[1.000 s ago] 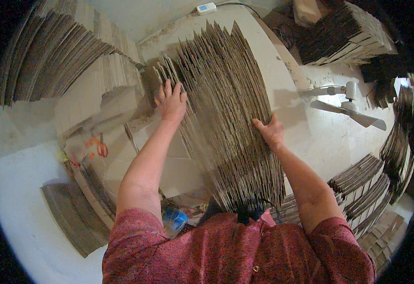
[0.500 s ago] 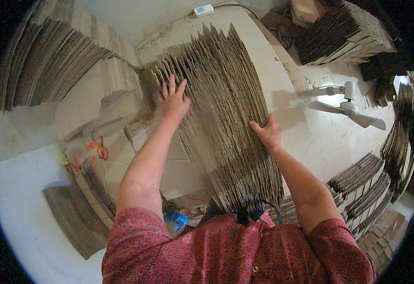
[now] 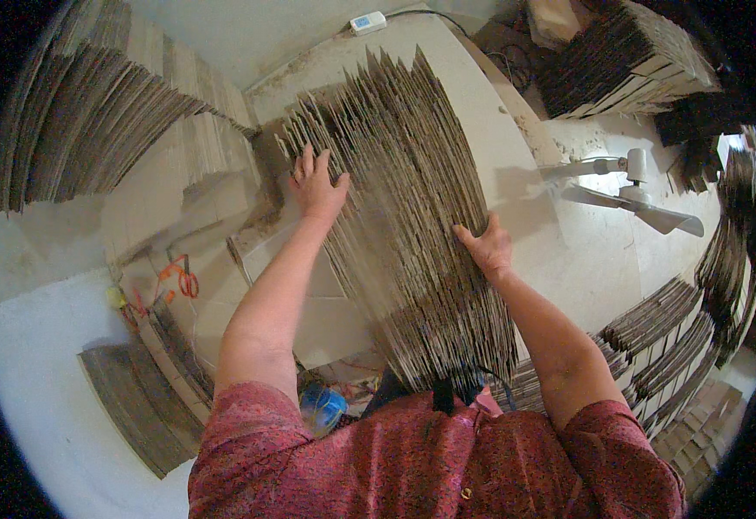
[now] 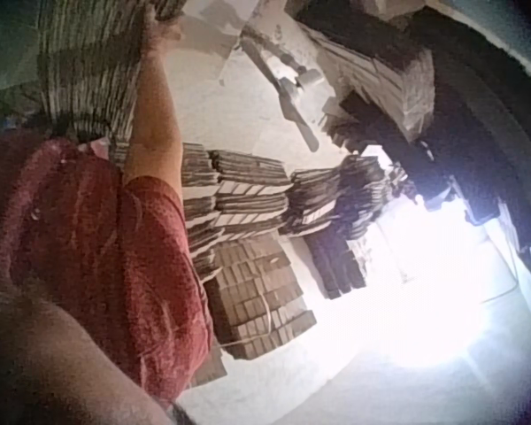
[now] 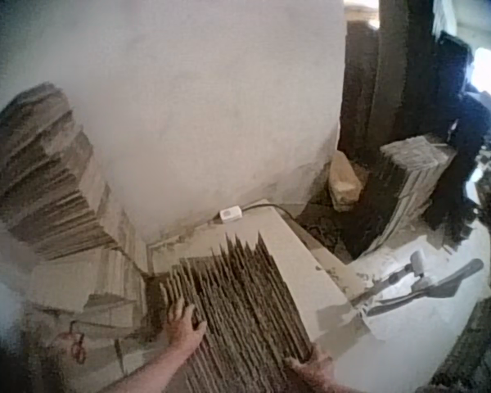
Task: The person gathers corrugated cardboard sheets from the floor, stacks them on a table, and aligns the edges. They then wrap and tie the stack with white plastic straps to form a bundle.
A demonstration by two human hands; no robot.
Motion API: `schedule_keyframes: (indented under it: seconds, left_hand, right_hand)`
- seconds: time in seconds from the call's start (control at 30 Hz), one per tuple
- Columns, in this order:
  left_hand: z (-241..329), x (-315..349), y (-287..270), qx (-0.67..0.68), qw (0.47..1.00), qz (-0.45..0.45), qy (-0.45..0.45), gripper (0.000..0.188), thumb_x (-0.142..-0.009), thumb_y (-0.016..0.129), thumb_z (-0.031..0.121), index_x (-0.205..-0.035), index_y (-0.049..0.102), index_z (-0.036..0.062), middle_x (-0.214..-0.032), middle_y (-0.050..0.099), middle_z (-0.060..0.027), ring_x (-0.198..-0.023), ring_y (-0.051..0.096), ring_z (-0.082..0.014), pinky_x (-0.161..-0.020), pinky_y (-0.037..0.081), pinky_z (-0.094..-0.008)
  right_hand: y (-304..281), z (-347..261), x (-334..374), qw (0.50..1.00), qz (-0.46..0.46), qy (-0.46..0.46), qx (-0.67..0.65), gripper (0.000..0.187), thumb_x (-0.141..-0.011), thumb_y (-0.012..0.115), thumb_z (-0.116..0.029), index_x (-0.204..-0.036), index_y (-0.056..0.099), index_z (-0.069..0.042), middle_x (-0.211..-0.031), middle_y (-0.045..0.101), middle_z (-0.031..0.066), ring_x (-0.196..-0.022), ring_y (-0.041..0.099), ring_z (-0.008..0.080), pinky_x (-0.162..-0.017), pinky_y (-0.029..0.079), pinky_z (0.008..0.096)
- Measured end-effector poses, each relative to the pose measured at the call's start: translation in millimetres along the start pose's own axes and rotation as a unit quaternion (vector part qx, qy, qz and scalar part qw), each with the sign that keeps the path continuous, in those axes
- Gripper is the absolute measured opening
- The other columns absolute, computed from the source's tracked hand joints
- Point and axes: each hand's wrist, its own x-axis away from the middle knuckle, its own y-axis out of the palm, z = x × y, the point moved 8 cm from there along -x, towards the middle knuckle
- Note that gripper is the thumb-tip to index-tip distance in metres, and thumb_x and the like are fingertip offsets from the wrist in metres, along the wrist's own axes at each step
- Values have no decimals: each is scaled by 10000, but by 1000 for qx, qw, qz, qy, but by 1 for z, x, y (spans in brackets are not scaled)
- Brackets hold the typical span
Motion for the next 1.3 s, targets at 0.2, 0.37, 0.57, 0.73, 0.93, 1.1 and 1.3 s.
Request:
schedule_keyframes:
  seconds: [0.2,0.37,0.57,0.73,0.93,1.1,1.3]
  left_hand:
    - [32,-6,-5,-76,994,-62,51,581,-769,545,195,-1325,378,220,-1476,103,-46,-1336,137,-318,-1029,151,-575]
    - [19,-9,4,-36,998,-58,10,558,-777,569,295,-1301,403,198,-1467,133,-47,-1327,145,-319,-1019,173,-582]
    - [29,-17,7,-15,999,-43,-2,583,-772,599,340,-1263,392,106,-1455,140,-80,-1315,165,-324,-1018,180,-579]
    - [48,-19,-4,-35,998,-45,20,600,-753,591,244,-1307,365,191,-1467,100,-78,-1335,122,-321,-1029,153,-578]
    - [46,-23,4,-83,990,-113,5,583,-773,538,251,-1331,370,230,-1479,88,-36,-1348,86,-311,-1041,107,-583]
    - [42,-30,9,-44,996,-73,-9,566,-780,571,340,-1303,396,210,-1469,127,-47,-1341,109,-309,-1030,123,-592]
    - [49,-31,7,-17,998,-55,-4,572,-789,574,315,-1317,378,219,-1471,102,-56,-1338,108,-323,-1031,125,-589]
  right_hand:
    - [2,5,0,1000,14,-15,-9,711,-624,695,-549,-1063,516,-19,-900,624,203,-822,601,376,-740,476,451]
    - [-7,-5,2,1000,-3,-8,-22,676,-632,696,-532,-1047,520,-29,-878,627,198,-821,602,372,-741,477,442]
    - [-4,-1,1,999,-8,5,-31,656,-626,705,-521,-1031,519,-40,-853,630,193,-804,605,374,-724,481,444]
    - [-4,0,0,1000,4,-18,-24,654,-627,709,-522,-1018,511,-37,-839,629,196,-793,606,374,-703,482,446]
    - [-1,4,-2,1000,11,-13,-1,656,-633,704,-523,-1022,507,-34,-831,624,203,-788,602,383,-701,480,446]
    - [-3,1,-1,1000,4,-10,-2,669,-635,699,-527,-1042,507,-32,-852,621,209,-809,598,379,-722,476,445]
    - [0,5,-1,999,22,-21,-31,672,-626,712,-510,-1026,502,-12,-856,620,219,-815,593,388,-722,471,434]
